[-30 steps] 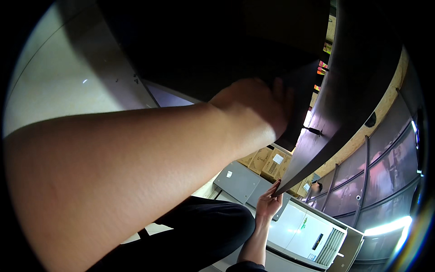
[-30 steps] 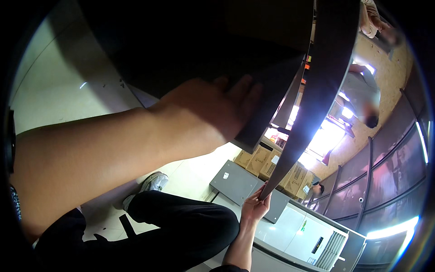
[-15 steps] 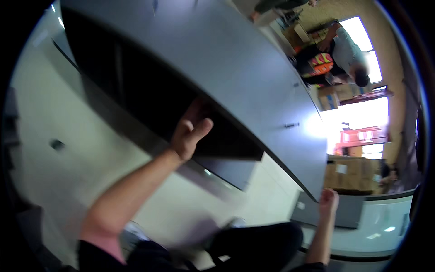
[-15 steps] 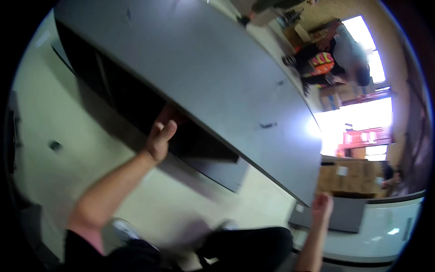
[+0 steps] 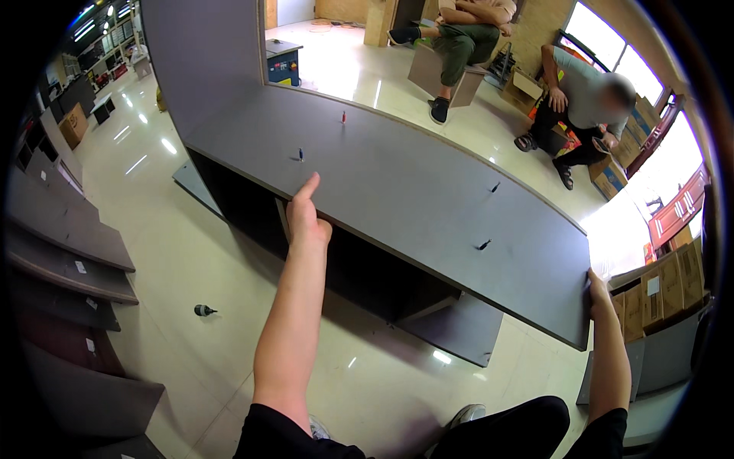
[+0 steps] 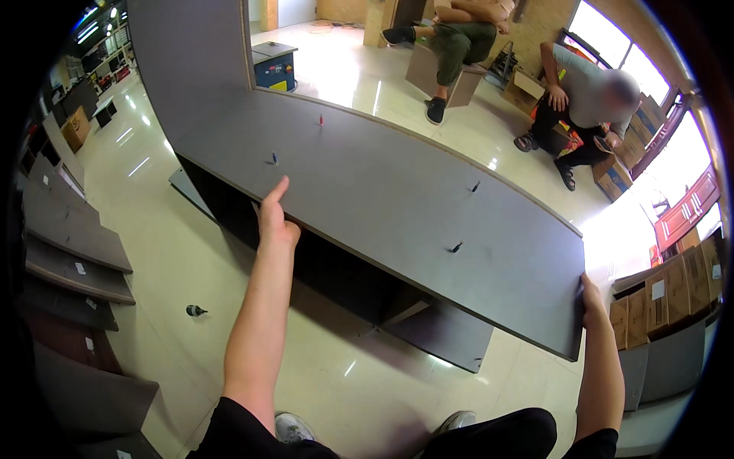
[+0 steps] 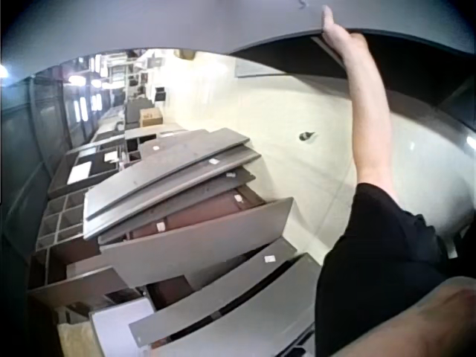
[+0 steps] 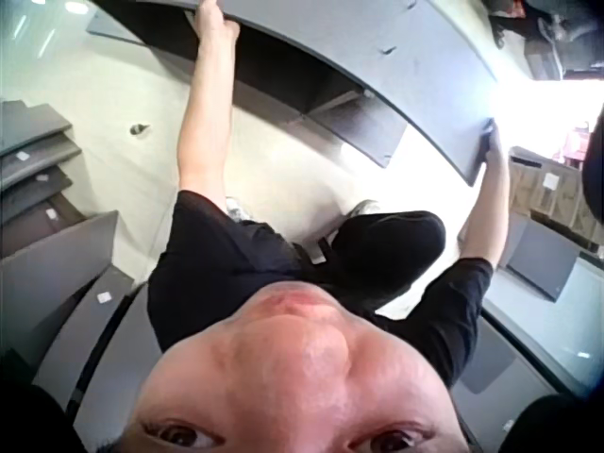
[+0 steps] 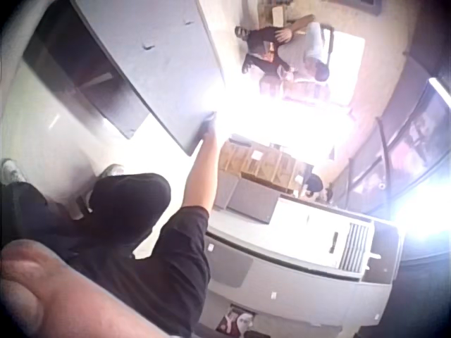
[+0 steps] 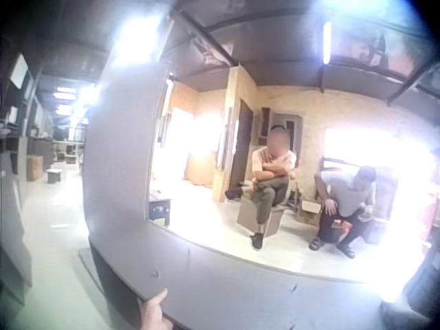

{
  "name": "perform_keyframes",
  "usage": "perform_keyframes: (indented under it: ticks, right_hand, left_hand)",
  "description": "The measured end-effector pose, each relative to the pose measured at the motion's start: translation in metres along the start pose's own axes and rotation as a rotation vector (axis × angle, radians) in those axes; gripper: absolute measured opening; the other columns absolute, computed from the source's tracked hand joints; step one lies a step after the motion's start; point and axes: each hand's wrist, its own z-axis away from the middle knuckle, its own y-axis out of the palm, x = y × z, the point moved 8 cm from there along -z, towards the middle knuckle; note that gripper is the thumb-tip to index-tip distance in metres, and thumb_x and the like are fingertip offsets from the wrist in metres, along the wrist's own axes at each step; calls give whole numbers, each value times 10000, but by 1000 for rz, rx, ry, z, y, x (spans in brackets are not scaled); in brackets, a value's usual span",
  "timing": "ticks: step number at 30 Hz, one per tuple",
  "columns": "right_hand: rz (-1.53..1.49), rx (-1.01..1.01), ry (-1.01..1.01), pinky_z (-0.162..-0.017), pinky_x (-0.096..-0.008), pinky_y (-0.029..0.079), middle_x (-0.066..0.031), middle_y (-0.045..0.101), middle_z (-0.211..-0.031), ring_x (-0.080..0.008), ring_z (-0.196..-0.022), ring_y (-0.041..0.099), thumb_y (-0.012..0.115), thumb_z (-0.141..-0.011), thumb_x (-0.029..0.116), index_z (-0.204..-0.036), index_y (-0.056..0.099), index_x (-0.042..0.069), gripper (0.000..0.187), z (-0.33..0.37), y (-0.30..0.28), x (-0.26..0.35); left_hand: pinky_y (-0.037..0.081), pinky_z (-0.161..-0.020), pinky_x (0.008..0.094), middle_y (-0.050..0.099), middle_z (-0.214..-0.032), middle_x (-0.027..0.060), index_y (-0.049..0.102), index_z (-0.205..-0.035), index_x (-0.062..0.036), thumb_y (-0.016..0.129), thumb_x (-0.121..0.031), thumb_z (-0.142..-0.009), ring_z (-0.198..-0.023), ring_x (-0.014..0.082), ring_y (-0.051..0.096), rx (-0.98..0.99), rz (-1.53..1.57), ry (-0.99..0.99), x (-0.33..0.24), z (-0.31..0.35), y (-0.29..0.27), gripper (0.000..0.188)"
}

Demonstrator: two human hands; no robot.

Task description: The person assembles gray cabinet components on the floor using a cordless drill. They align panels, drive screws, and place a wooden shelf into the frame. Other people are visible in the background.

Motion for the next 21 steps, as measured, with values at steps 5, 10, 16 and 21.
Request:
perform_keyframes:
  ticks: [5, 10, 16, 21]
  right_hand:
    - [210, -96, -195, -991, -379, 369, -196, 506, -1301, -286, -1173, 487, 455, -924, 535, -1301, 462, -83, 724, -19, -22, 0]
    - [279, -131, -179, -947, -378, 404, -199, 545, -1242, -275, -1124, 523, 444, -925, 548, -1267, 491, -94, 729, -37, -57, -7]
    - [122, -40, -211, -948, -363, 401, -164, 565, -1218, -267, -1095, 537, 460, -941, 505, -1293, 474, -53, 660, 6, -33, 23]
    - [75, -92, -198, -937, -374, 423, -179, 565, -1234, -274, -1074, 565, 460, -944, 479, -1271, 498, -59, 631, -10, -71, 7]
  left_hand:
    - [465, -920, 399, 534, -1225, 143, 500, -1214, 58, 625, -18, -802, -1102, 283, 534, 50, 17, 32, 10, -6, -2, 437]
    - [462, -903, 372, 537, -1206, 126, 513, -1181, 42, 645, -27, -776, -1094, 257, 531, 20, -28, 41, 21, 7, 5, 432]
    - [464, -865, 341, 539, -1174, 102, 509, -1163, 6, 677, -75, -762, -1072, 224, 530, 5, -86, 41, 2, 14, 4, 442]
    - [435, -922, 358, 561, -1187, 98, 540, -1185, 15, 668, 1, -750, -1093, 234, 522, 45, -27, 69, 16, 11, 15, 454]
